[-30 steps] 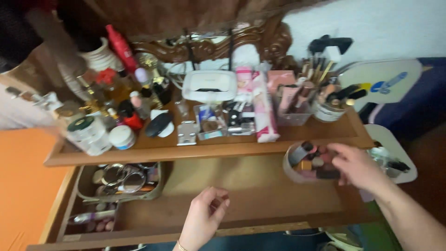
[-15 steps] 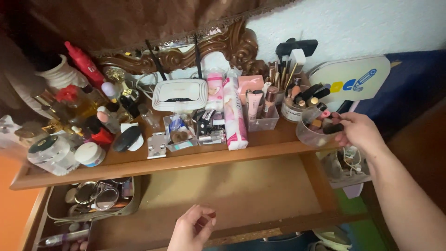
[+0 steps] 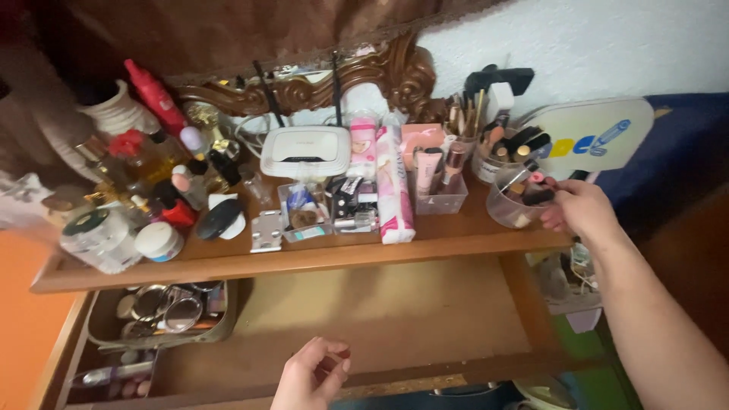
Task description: The person opens a cluttered drawer and removes various cosmetics, accessories, and containers, placing them on the vanity surface or into a nearby bin. They sort items into clear organizers and wipe the empty drawer with a cloth.
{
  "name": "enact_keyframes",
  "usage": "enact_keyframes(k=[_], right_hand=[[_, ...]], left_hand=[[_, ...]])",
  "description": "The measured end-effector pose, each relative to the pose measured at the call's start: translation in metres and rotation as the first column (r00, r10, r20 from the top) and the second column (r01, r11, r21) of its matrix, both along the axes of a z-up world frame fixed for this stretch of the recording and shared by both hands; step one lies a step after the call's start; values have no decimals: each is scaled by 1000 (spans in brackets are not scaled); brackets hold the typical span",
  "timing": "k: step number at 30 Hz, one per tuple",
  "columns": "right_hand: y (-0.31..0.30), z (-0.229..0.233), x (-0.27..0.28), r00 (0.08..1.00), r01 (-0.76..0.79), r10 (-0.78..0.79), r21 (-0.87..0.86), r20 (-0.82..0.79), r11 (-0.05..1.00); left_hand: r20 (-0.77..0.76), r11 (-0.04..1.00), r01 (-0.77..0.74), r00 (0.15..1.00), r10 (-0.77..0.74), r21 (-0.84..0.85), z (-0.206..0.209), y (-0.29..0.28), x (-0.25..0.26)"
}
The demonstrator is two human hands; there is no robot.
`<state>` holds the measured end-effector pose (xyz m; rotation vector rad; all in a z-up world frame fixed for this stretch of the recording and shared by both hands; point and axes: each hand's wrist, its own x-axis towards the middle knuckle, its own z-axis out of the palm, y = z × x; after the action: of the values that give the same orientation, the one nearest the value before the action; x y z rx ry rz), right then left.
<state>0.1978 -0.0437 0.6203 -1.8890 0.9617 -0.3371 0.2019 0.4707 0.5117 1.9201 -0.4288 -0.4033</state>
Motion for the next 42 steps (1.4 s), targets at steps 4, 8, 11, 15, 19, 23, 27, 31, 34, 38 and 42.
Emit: enact_keyframes(k=[4, 8, 11, 15, 19, 23, 27, 31, 34, 38, 42], right_hand=[[-11, -30, -4, 988, -85, 69, 114, 135, 990], [-2, -43, -17, 989, -13, 30, -120, 146, 993], [18, -54, -29, 978, 84, 27, -513, 205, 855], [108, -22, -41, 951, 11, 172, -584, 257, 812], [166, -59, -14, 815, -243, 513, -643, 271, 726], [292, -47, 26, 640, -713, 763, -442, -94, 544], [410, -63, 68, 236, -971, 917, -42, -323, 235], [509, -71, 100, 34, -990, 914, 111, -405, 86], [570, -94, 120, 63, -942, 946, 294, -317, 161], [635, -108, 140, 113, -897, 955, 385, -274, 217], [681, -138, 162, 229, -801, 929, 485, -292, 350]], left_hand=[[-56, 997, -75, 996, 74, -14, 3, 19, -7], [-78, 989, -137, 988, 133, -52, -1, 48, -10], [-76, 982, -190, 979, 188, -19, -1, 73, -12], [-9, 951, -306, 952, 306, -35, -1, 112, -11], [106, 889, -457, 884, 456, -16, 1, 166, -7], [31, 703, -698, 706, 707, -138, 27, 214, -17], [4, 589, -797, 594, 805, -136, 24, 266, -27], [-64, 532, -837, 542, 838, -127, 13, 303, -37], [-102, 520, -848, 528, 843, -100, 6, 327, -40], [-150, 515, -857, 507, 849, 14, 4, 353, -40], [-256, 501, -861, 467, 847, 86, -3, 371, -35]])
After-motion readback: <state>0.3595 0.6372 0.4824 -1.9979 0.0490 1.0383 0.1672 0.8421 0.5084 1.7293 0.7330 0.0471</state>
